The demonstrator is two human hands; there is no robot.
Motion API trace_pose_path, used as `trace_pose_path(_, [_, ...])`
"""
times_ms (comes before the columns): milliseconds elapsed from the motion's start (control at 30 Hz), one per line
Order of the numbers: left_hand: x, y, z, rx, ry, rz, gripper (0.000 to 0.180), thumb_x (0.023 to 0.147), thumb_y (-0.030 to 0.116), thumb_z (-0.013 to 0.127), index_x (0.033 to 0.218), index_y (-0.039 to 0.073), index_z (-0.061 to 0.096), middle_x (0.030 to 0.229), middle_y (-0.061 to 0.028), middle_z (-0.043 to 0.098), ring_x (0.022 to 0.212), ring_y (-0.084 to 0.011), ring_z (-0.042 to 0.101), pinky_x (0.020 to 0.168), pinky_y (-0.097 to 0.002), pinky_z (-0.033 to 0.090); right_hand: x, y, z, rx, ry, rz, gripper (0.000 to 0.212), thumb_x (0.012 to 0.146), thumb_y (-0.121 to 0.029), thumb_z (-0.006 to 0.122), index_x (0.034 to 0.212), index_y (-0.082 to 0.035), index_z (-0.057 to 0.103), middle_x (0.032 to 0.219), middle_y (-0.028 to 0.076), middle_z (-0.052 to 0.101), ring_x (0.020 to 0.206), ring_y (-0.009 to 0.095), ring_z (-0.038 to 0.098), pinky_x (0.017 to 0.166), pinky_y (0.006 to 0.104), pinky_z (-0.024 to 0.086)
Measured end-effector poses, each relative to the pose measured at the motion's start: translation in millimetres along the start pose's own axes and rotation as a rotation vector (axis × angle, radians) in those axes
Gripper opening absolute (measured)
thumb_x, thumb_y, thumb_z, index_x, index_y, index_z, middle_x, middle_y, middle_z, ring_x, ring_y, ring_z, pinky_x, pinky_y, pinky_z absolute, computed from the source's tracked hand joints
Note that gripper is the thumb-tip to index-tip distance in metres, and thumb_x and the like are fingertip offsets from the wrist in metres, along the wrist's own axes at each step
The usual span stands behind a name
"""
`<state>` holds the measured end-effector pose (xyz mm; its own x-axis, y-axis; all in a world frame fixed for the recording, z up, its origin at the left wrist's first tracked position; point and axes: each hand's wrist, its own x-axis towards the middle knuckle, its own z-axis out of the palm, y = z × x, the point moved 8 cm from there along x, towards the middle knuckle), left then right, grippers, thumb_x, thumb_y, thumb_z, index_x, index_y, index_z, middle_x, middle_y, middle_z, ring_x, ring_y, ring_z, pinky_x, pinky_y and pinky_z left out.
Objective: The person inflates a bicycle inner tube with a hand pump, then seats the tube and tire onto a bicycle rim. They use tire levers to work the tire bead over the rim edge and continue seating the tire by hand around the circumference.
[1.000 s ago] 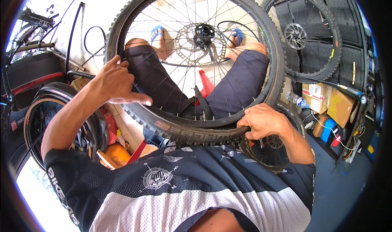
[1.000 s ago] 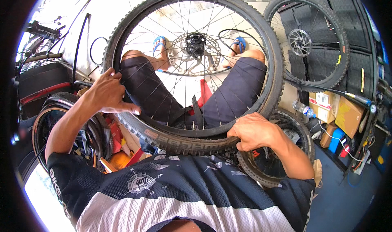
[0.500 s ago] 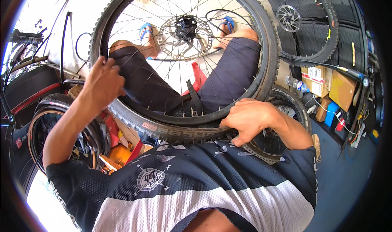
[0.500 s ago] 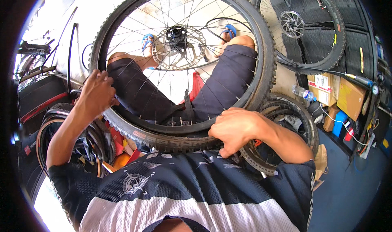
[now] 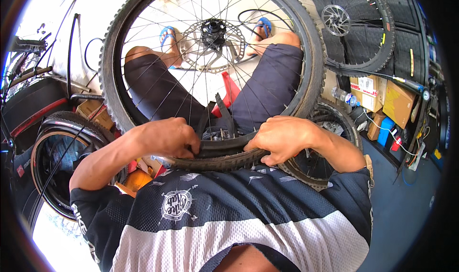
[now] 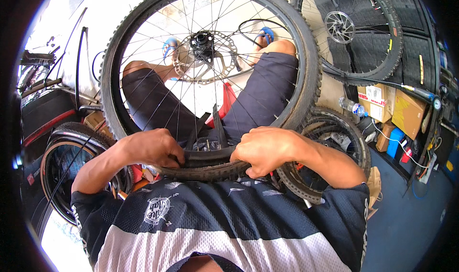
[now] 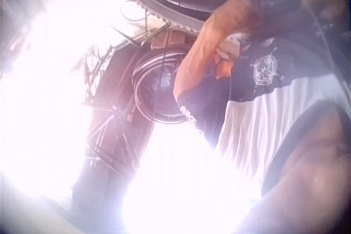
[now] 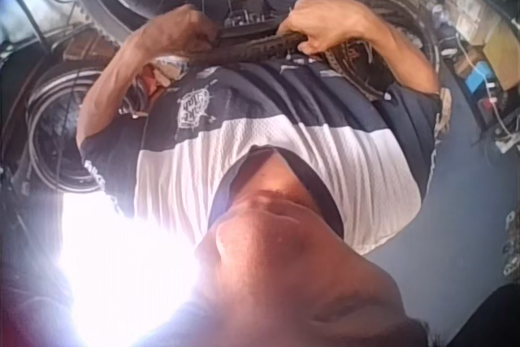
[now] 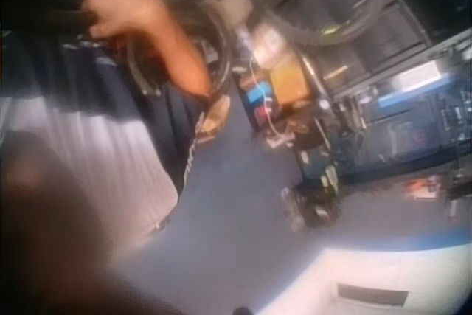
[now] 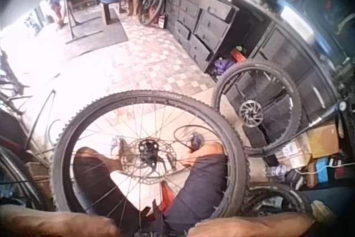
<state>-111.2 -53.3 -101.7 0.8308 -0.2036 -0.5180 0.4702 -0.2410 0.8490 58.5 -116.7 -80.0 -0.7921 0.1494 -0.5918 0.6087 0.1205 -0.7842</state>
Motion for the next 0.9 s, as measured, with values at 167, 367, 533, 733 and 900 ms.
trace_pose_path(167, [1, 8, 8, 0.151, 0.044, 0.032, 0.014, 0.088, 0.017, 0.077, 0.097, 0.006, 0.080, 0.088, -0.0143, 0.077, 0.089, -0.0354, 0.076, 0.076, -0.0471, 0.060, 0, 4, 5, 0.007, 0.013, 0.006, 0.042, 0.080, -0.022, 0.075, 0.117, -0.003, 0.074, 0.103, 0.018, 0.076, 0.098, 0.039, 0.072, 0.084, 0.0502, 0.057])
trace_pose_path(367, [-16, 26, 0, 0.235, 0.230, 0.155, 0.029, 0.091, 0.016, 0.072, 0.119, 0.014, 0.080, 0.087, -0.0180, 0.076, 0.083, -0.0368, 0.075, 0.070, -0.0471, 0.060, -1, 2, -4, 0.115, 0.186, -0.157, 0.035, 0.076, -0.021, 0.070, 0.108, -0.008, 0.078, 0.084, 0.018, 0.073, 0.086, 0.041, 0.071, 0.076, 0.0537, 0.055])
trace_pose_path(533, [-4, 21, 8, 0.236, 0.096, 0.113, 0.039, 0.093, 0.021, 0.073, 0.133, 0.021, 0.074, 0.087, -0.0168, 0.076, 0.080, -0.0366, 0.075, 0.069, -0.0477, 0.059, 6, 9, 4, 0.093, 0.037, -0.139, 0.037, 0.080, -0.021, 0.069, 0.115, -0.010, 0.076, 0.096, 0.014, 0.075, 0.088, 0.039, 0.071, 0.074, 0.0506, 0.053])
trace_pose_path(733, [-1, 16, 12, 0.249, -0.012, 0.023, 0.040, 0.096, 0.027, 0.072, 0.136, 0.025, 0.073, 0.087, -0.0155, 0.077, 0.078, -0.0364, 0.074, 0.068, -0.0483, 0.057, 9, 4, 4, 0.110, 0.012, -0.171, 0.047, 0.080, -0.018, 0.067, 0.126, -0.013, 0.072, 0.088, 0.021, 0.073, 0.084, 0.043, 0.069, 0.074, 0.0540, 0.052])
trace_pose_path(900, [5, 11, 13, 0.241, -0.092, -0.055, 0.039, 0.097, 0.030, 0.071, 0.135, 0.027, 0.073, 0.088, -0.0137, 0.078, 0.081, -0.0344, 0.075, 0.071, -0.0481, 0.056, 10, 5, 6, 0.122, 0.024, -0.173, 0.046, 0.079, -0.017, 0.067, 0.124, -0.011, 0.072, 0.089, 0.021, 0.073, 0.085, 0.043, 0.070, 0.074, 0.0541, 0.052])
